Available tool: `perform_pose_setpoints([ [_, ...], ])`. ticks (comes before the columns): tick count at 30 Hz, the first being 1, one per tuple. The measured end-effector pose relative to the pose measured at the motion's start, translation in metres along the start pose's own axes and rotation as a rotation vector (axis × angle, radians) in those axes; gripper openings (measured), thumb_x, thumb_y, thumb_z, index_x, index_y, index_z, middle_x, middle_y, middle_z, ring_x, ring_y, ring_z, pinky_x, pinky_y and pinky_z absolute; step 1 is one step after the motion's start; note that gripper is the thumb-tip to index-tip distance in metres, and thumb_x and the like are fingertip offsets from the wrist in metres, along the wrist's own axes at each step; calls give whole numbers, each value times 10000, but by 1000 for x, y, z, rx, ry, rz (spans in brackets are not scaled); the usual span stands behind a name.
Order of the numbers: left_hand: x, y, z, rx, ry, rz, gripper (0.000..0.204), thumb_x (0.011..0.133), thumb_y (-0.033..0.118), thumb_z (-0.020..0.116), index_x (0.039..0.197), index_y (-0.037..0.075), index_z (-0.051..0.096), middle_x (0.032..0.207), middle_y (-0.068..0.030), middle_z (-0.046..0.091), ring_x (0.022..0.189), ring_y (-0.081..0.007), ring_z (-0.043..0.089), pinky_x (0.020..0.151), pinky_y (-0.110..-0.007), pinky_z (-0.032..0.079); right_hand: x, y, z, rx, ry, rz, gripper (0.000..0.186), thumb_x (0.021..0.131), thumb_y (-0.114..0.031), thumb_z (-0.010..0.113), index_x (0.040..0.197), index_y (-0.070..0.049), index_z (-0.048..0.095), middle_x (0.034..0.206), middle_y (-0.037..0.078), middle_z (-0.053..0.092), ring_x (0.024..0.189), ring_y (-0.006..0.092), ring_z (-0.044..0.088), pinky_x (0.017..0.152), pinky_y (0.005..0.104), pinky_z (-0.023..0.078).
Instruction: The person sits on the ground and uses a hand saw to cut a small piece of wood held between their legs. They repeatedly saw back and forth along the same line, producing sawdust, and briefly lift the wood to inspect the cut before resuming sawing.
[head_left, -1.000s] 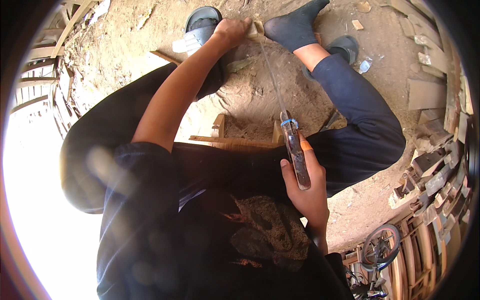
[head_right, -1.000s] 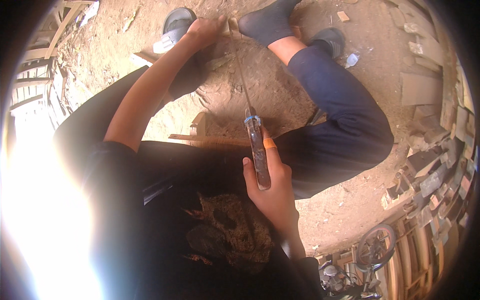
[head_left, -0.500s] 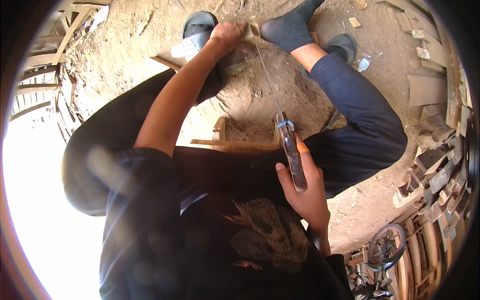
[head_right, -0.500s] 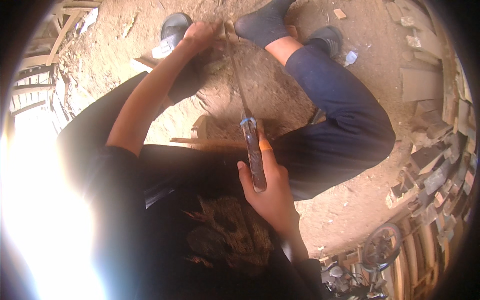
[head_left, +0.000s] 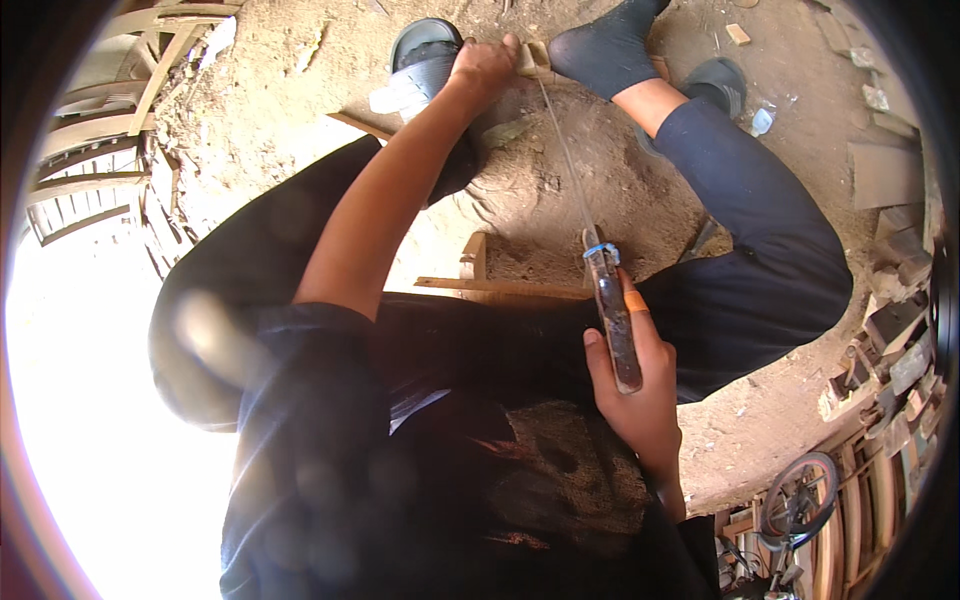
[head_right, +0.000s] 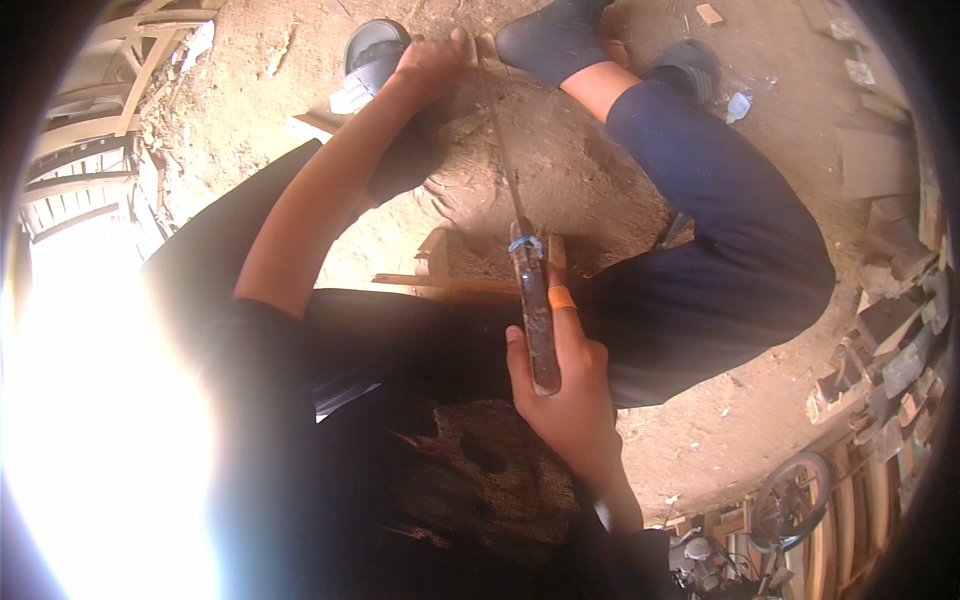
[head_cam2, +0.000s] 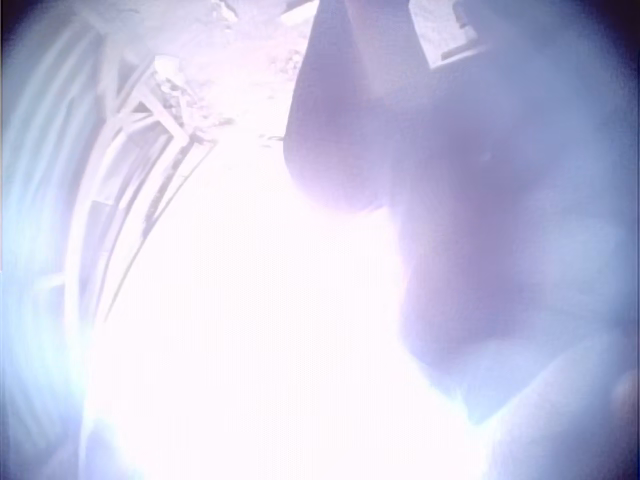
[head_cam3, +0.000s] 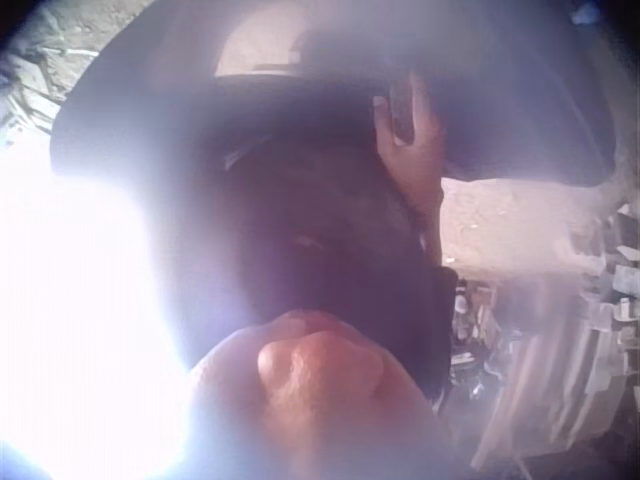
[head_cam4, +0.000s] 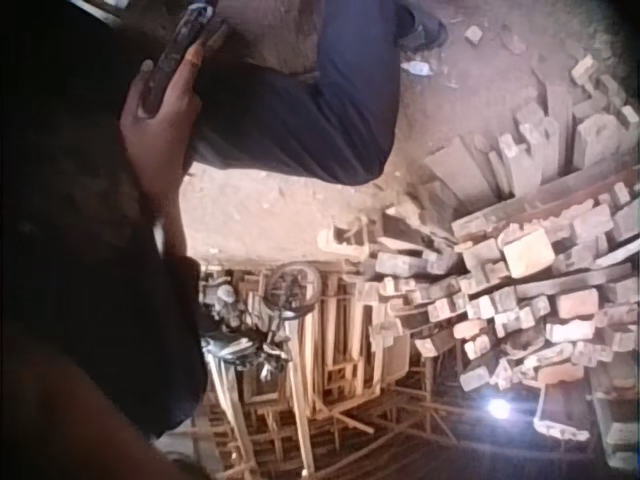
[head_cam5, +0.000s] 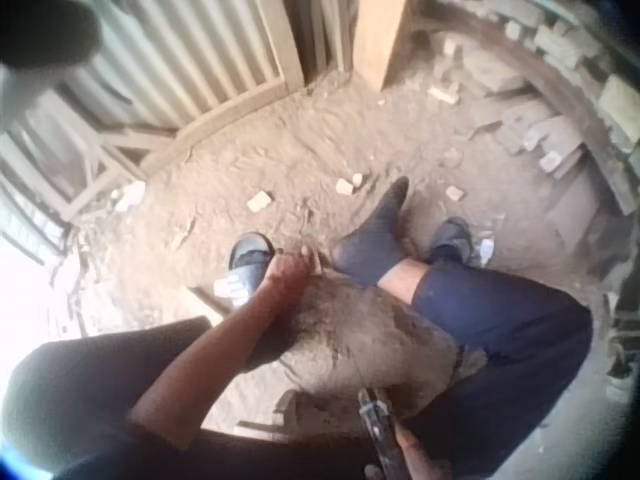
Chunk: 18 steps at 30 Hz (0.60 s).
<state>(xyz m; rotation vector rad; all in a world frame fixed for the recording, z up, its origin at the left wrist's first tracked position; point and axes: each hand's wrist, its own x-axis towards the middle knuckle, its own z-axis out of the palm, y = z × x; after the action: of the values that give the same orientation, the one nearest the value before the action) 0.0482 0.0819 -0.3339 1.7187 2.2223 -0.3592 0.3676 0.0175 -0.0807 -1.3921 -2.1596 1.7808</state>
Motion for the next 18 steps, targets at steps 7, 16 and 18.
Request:
perform_pose_setpoints([
  [7, 4, -7, -2, -109, -16, 60, 652, 858, 576, 644, 1068, -12, 454, 933, -206, 708, 906, -370, 707, 777, -437, 567, -1, -8, 6, 21, 20, 25, 618, 906, -31, 608, 1468, 24, 358, 896, 206, 682, 617, 231, 677, 608, 299, 505],
  [16, 2, -6, -6, -30, -48, 47, 416, 929, 325, 623, 1099, -11, 446, 956, -185, 719, 894, -319, 723, 730, -403, 579, -23, -4, 15, 33, 80, -40, 574, 912, -55, 606, 1442, 21, 401, 989, 258, 679, 861, 377, 715, 697, 352, 540],
  [18, 1, -6, 6, 62, -15, 13, 403, 909, 326, 612, 1103, 7, 461, 966, -171, 724, 899, -298, 726, 729, -382, 575, -21, -7, 10, 48, 84, -68, 572, 912, -54, 605, 1442, 21, 402, 972, 259, 679, 855, 384, 713, 699, 357, 540],
])
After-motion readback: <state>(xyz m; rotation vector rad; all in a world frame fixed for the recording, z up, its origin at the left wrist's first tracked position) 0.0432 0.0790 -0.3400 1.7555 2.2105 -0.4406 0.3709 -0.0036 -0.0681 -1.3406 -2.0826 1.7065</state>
